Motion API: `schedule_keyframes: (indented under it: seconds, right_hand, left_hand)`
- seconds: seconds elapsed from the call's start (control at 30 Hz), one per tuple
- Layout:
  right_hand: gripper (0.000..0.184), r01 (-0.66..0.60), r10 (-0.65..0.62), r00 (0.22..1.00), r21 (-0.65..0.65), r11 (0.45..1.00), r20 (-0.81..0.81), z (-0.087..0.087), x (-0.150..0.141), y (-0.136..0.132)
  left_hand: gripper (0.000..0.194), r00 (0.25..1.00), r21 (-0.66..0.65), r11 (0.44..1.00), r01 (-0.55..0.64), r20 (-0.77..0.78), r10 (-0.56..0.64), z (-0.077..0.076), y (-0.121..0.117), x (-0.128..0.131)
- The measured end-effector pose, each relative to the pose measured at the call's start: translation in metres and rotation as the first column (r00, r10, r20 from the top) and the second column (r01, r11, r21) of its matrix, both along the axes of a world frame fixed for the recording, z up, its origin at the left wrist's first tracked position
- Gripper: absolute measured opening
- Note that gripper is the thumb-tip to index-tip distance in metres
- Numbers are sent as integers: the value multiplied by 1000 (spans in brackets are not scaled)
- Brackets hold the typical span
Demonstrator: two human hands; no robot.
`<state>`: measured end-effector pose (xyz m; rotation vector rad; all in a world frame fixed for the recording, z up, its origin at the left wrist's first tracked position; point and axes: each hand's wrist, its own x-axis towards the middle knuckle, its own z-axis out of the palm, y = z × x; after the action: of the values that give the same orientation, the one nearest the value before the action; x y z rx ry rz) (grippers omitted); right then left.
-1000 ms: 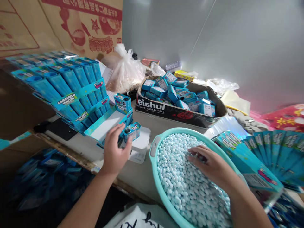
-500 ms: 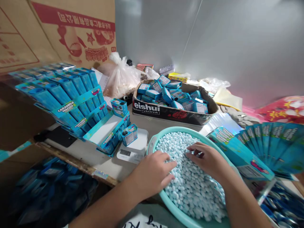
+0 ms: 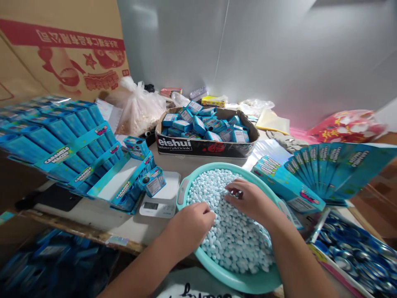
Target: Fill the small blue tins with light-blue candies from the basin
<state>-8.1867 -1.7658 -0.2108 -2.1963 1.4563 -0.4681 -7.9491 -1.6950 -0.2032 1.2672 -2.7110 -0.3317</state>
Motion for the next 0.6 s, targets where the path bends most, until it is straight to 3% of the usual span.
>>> schedule_keyframes:
  seconds: [0.27,0.5,0.6]
  right_hand:
    - [13,-4,5,1000,-15,1000,8,3,1,1]
    - [12,-25,26,999,-20,999,21,5,1,3]
    - [12,-19,19,1000,-13,1000,20,7,2,4]
  left_hand:
    - [19,940,-89,996,19,-338,-48,-9,-5,15]
    - [16,813,30,996,-83,-576,84,1,-14,34]
    - [13,794,43,997,-62,-603,75,1,-14,35]
